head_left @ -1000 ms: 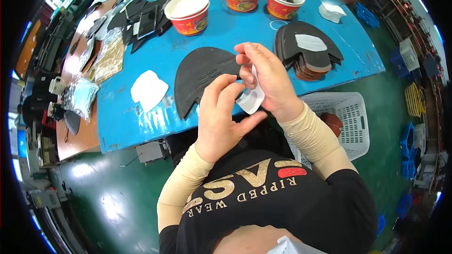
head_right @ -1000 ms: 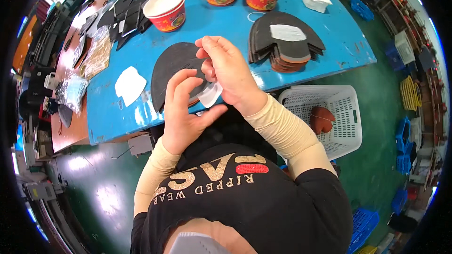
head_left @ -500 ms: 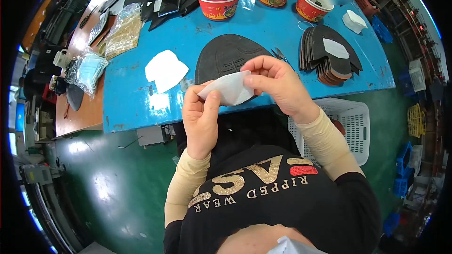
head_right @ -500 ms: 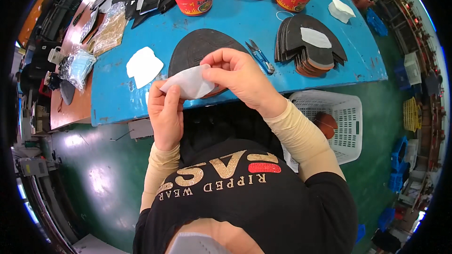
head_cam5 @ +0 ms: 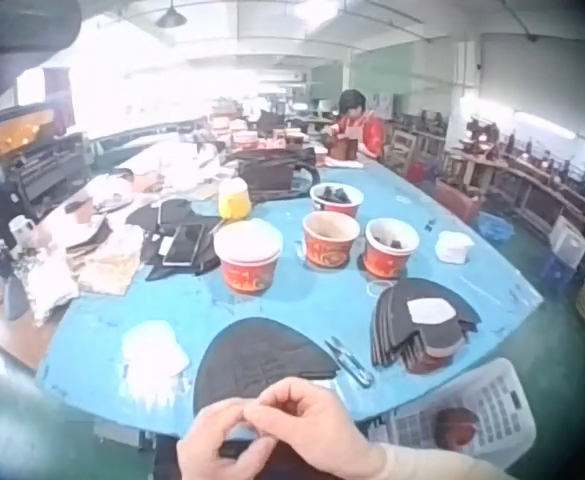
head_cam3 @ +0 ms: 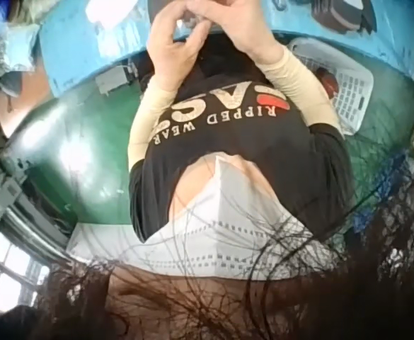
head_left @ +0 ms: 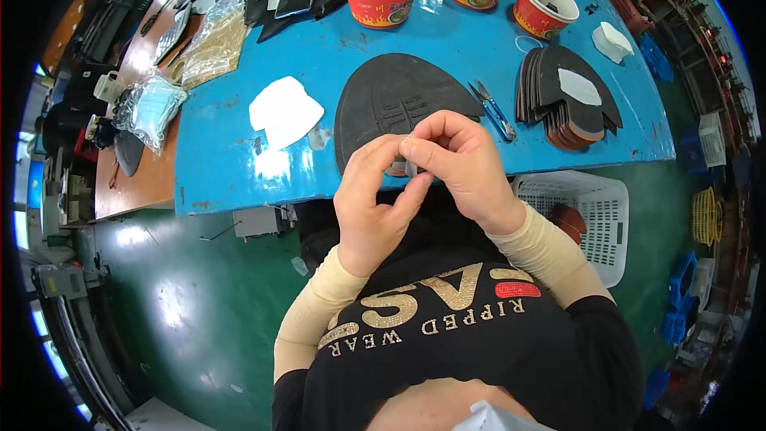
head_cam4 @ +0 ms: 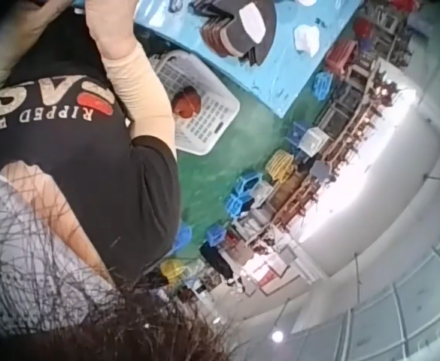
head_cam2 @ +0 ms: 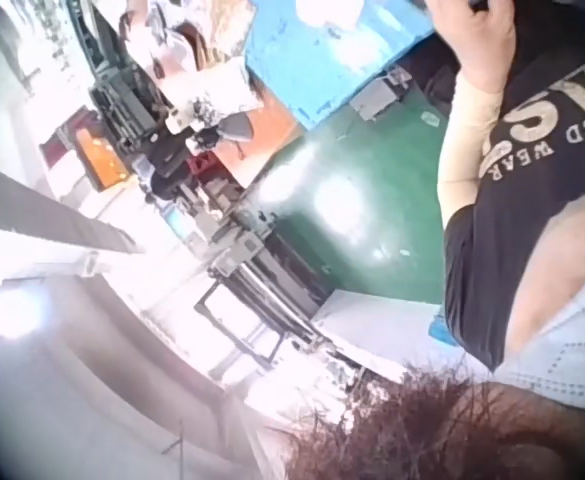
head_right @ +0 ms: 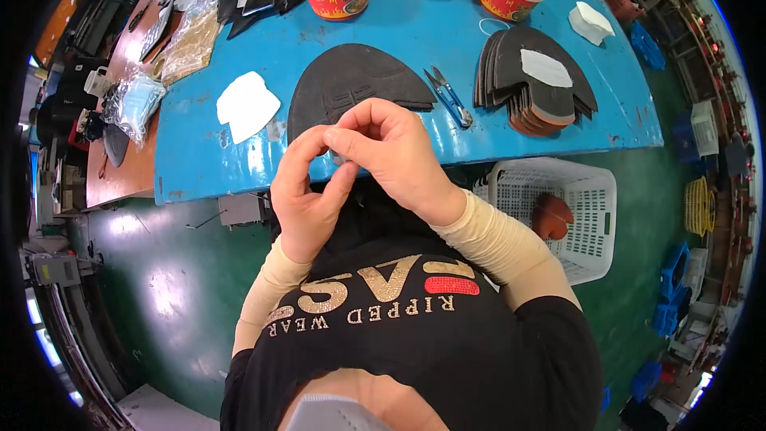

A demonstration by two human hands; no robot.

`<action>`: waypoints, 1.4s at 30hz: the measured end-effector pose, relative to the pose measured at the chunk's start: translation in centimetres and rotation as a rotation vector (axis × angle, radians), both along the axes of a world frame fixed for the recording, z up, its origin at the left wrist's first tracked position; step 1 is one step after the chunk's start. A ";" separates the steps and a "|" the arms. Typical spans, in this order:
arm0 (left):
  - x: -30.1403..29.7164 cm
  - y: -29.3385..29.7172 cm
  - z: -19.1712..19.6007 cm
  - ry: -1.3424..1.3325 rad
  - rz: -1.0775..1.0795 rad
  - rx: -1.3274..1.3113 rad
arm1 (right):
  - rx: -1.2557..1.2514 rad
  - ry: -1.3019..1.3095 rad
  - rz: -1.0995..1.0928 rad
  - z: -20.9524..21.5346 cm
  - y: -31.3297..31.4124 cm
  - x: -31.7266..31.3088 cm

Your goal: The person peels adhesive pads by hand and sticks them onto shoe upper components.

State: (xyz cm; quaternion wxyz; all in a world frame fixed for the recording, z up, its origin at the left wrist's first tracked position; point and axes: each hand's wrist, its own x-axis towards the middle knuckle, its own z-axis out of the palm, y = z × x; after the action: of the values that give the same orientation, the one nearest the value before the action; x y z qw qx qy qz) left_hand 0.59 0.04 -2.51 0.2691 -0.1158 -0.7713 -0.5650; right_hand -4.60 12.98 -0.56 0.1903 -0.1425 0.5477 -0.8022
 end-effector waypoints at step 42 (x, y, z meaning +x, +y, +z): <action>-0.4 0.0 0.8 -0.406 -0.064 0.500 | 0.093 0.070 0.027 -1.1 0.4 0.4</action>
State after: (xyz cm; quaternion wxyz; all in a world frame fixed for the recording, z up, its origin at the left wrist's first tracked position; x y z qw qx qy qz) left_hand 0.15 0.03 -1.68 0.1119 0.0447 -0.6424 -0.7568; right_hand -4.17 13.38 -1.64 0.1882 -0.1686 0.5887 -0.7679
